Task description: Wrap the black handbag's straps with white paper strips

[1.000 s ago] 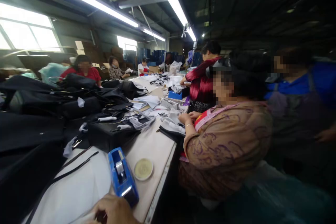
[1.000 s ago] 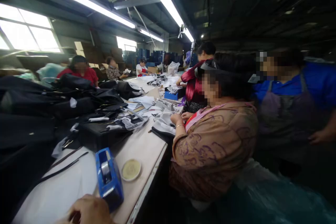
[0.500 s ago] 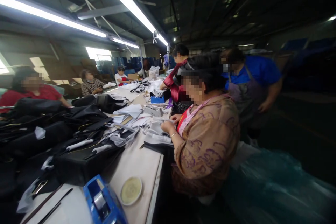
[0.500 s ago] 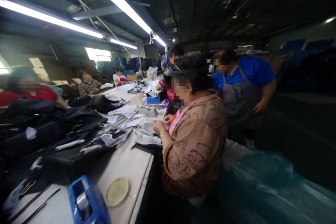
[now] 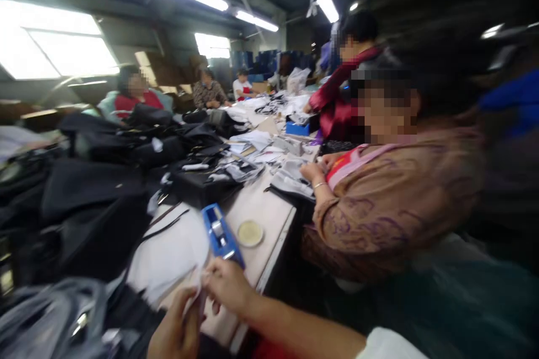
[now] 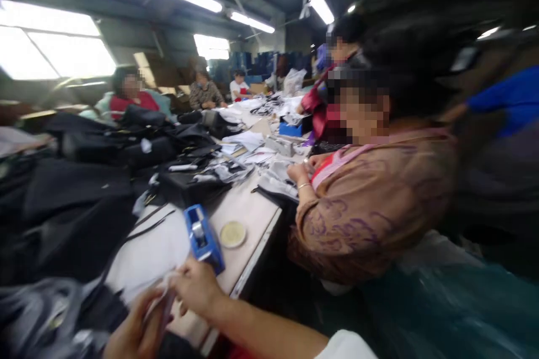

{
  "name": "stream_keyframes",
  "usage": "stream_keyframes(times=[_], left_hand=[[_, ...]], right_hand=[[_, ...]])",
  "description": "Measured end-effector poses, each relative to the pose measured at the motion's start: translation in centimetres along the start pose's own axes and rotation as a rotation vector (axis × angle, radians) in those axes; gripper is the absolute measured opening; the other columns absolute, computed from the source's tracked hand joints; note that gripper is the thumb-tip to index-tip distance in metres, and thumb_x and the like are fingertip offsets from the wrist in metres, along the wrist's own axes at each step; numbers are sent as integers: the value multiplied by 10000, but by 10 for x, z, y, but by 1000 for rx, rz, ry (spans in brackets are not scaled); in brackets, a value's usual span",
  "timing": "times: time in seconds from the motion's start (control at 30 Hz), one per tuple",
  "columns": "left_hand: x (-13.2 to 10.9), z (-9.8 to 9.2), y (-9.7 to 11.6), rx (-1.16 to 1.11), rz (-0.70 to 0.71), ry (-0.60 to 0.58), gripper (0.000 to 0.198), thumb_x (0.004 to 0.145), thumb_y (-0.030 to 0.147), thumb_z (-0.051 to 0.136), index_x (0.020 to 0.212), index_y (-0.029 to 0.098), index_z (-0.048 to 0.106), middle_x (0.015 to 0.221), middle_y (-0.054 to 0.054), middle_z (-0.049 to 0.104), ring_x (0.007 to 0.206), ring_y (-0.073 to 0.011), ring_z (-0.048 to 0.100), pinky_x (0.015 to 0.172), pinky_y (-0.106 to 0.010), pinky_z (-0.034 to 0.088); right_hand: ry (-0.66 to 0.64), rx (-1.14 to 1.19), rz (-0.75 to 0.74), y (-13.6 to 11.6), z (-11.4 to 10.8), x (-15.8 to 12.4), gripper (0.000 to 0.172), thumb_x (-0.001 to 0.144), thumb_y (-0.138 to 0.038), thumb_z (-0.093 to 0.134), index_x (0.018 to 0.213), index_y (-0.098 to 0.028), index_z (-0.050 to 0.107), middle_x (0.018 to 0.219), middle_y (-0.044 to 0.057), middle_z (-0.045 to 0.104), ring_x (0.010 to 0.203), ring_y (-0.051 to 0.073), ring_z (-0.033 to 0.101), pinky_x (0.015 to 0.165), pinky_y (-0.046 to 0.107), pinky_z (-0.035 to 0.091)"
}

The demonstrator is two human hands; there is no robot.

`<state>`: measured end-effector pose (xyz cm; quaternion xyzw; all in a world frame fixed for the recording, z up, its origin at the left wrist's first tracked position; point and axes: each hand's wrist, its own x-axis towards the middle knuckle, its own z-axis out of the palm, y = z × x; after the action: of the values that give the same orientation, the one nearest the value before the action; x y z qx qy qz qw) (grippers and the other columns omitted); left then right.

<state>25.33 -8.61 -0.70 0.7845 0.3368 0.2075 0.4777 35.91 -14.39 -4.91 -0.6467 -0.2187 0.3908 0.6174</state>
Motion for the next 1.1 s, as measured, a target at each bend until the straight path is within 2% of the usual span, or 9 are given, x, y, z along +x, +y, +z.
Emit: stream_keyframes(times=[0.13,0.27,0.33,0.4,0.5,0.57,0.77,0.97,1.1], left_hand=[[-8,-3,-25,224,160,-19,155,867,351,463,888,246,575,758,-38,620,693,-212,587,667,-288,425],[-10,0,-25,366,253,-69,229,926,271,366,1011,211,570,933,-86,608,839,-236,585,740,-311,410],[-13,-2,-19,246,211,-101,255,926,300,399,1114,220,552,1051,-95,611,946,-251,586,816,-334,414],[-13,-8,-15,-16,70,-120,298,918,371,440,1165,231,529,1104,-85,619,1000,-250,589,857,-339,424],[-9,-15,-15,-444,-216,-120,424,880,469,497,1208,201,497,1031,-87,653,906,-236,628,781,-330,481],[-6,-17,-19,-570,-333,-142,484,837,497,564,1185,164,522,944,-83,667,797,-210,631,698,-299,497],[-4,-18,-39,-625,-384,-232,399,804,482,630,984,126,638,791,-50,646,634,-126,548,574,-214,449],[-3,-13,-45,-624,-351,-220,353,848,478,570,926,135,597,736,-12,578,592,-104,503,530,-198,420],[-6,-7,-47,-525,-330,-184,349,874,512,496,946,173,527,721,9,556,576,-130,524,513,-231,442]], right_hand=[[-96,41,-115,1,-4,-3,339,872,-511,486,876,-172,499,628,-48,509,397,64,486,368,172,409],[-133,-64,-168,2,-10,-2,319,869,-491,513,937,-179,511,655,-47,514,426,67,500,387,177,432],[-140,-81,-171,4,-12,-1,290,887,-463,492,929,-176,511,661,-44,513,440,68,508,402,180,445],[-159,-96,-190,4,-11,0,276,905,-443,466,938,-173,510,673,-39,523,458,71,525,422,180,450],[-199,-170,-240,-3,-7,-2,248,933,-403,424,988,-180,517,678,-30,555,451,70,521,420,172,423],[-219,-250,-271,-7,-2,-4,221,943,-363,411,1017,-193,532,693,-19,579,443,68,506,413,170,401],[-324,-330,-261,-3,2,0,284,958,-356,377,1110,-196,554,664,-10,577,480,92,526,454,197,435],[-351,-190,-141,4,-2,6,343,955,-389,370,1179,-177,522,695,-15,587,486,81,529,484,206,465],[-325,-274,-190,-3,2,1,325,945,-346,406,1196,-177,524,681,-19,581,516,93,552,538,225,479]])
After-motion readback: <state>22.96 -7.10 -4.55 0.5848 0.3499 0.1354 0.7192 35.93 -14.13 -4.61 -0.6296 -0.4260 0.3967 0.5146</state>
